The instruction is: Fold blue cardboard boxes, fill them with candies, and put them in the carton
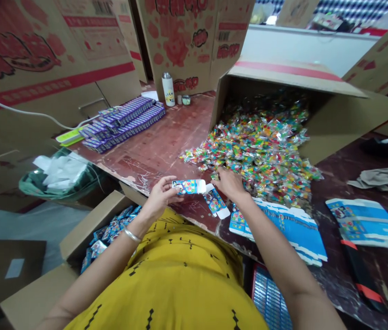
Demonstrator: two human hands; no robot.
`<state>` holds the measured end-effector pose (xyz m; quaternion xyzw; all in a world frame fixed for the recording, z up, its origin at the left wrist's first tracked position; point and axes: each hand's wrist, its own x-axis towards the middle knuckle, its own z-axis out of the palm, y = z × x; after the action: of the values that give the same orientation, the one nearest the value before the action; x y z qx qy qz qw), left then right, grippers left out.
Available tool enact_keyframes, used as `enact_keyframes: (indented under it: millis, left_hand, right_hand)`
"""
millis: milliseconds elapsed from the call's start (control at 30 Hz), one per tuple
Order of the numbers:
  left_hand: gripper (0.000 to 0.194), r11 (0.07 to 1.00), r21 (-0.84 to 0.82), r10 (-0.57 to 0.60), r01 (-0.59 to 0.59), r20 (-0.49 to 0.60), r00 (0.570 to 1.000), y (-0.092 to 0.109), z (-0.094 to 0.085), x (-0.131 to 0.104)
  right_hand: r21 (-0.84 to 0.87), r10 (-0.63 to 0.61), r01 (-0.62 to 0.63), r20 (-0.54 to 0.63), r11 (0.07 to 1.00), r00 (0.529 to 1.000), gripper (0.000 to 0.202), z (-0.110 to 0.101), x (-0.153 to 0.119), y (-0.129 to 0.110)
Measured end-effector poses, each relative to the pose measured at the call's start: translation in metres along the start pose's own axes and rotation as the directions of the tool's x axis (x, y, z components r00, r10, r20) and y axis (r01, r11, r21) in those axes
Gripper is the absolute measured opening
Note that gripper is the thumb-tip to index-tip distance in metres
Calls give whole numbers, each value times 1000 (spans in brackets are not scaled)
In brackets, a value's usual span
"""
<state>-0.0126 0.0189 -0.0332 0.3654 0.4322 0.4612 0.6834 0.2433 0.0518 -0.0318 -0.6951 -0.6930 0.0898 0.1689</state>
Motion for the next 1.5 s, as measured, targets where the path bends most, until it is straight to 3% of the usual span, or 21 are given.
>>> enact_keyframes:
  millis: [100, 167, 267, 333, 433, 500, 567, 633, 767, 900, 1033, 1133, 1267, 1400, 1500]
  left_hand:
    - [54, 1000, -4, -21, 22, 121, 992, -2, 0, -1]
    - [44, 999, 28, -43, 39, 179, 983, -4, 0, -2]
    - [33, 993, 119, -40, 17, 198, 979, -8, 2, -2]
    - [32, 981, 187, 10, -56, 238, 971, -12, 5, -3]
    - [35, 950, 256, 91, -178, 319, 943, -18, 12, -4]
    - [35, 929, 290, 126, -231, 340, 932, -19, 16, -6]
    - [32, 910, 316, 156, -269, 341, 927, -18, 20, -9]
    - [30, 902, 320, 177, -289, 337, 925, -15, 21, -11]
    - [27, 906, 310, 198, -289, 294, 935, -13, 22, -14]
    - [27, 934, 231, 209, -273, 267, 941, -16, 29, -18]
    - [50, 948, 127, 264, -291, 193, 945, -11, 39, -24]
    - [69, 948, 80, 288, -307, 188, 939, -2, 42, -29]
    - [57, 940, 84, 308, -330, 202, 929, 7, 38, -29]
    - [48, 941, 101, 282, -323, 294, 913, 8, 35, -25]
    - [44, 953, 95, 246, -287, 307, 919, 5, 35, -24]
  right_hand:
    - [17, -1, 2, -7, 1000, 1000, 38, 5, 3, 2]
    - [63, -15, 15, -7, 998, 1000, 32, 1, 5, 6]
    - [155, -15, 20, -39, 988, 999, 18, -14, 3, 6]
    - [272, -9, 32, -85, 962, 996, 26, -27, -3, -4]
    - [586, 0, 96, -163, 804, 987, 38, -42, -16, -32]
    - [698, 3, 133, -191, 703, 982, 32, -48, -24, -53]
    - [664, -15, 168, -229, 728, 973, 22, -50, -28, -68]
    - [539, -66, 207, -269, 817, 961, 15, -50, -29, -77]
    - [259, -203, 265, -245, 929, 948, 14, -50, -28, -77]
    - [141, -295, 333, -235, 932, 926, 18, -50, -29, -75]
    - [263, -422, 449, -155, 854, 893, 17, -51, -35, -76]
    - [483, -299, 344, -170, 806, 939, 22, -49, -39, -74]
    - [720, -145, 186, -120, 668, 982, 24, -36, -46, -71]
    - [798, -111, 165, -123, 580, 986, 35, -21, -53, -72]
    - [779, -126, 157, -101, 607, 987, 21, -17, -56, -73]
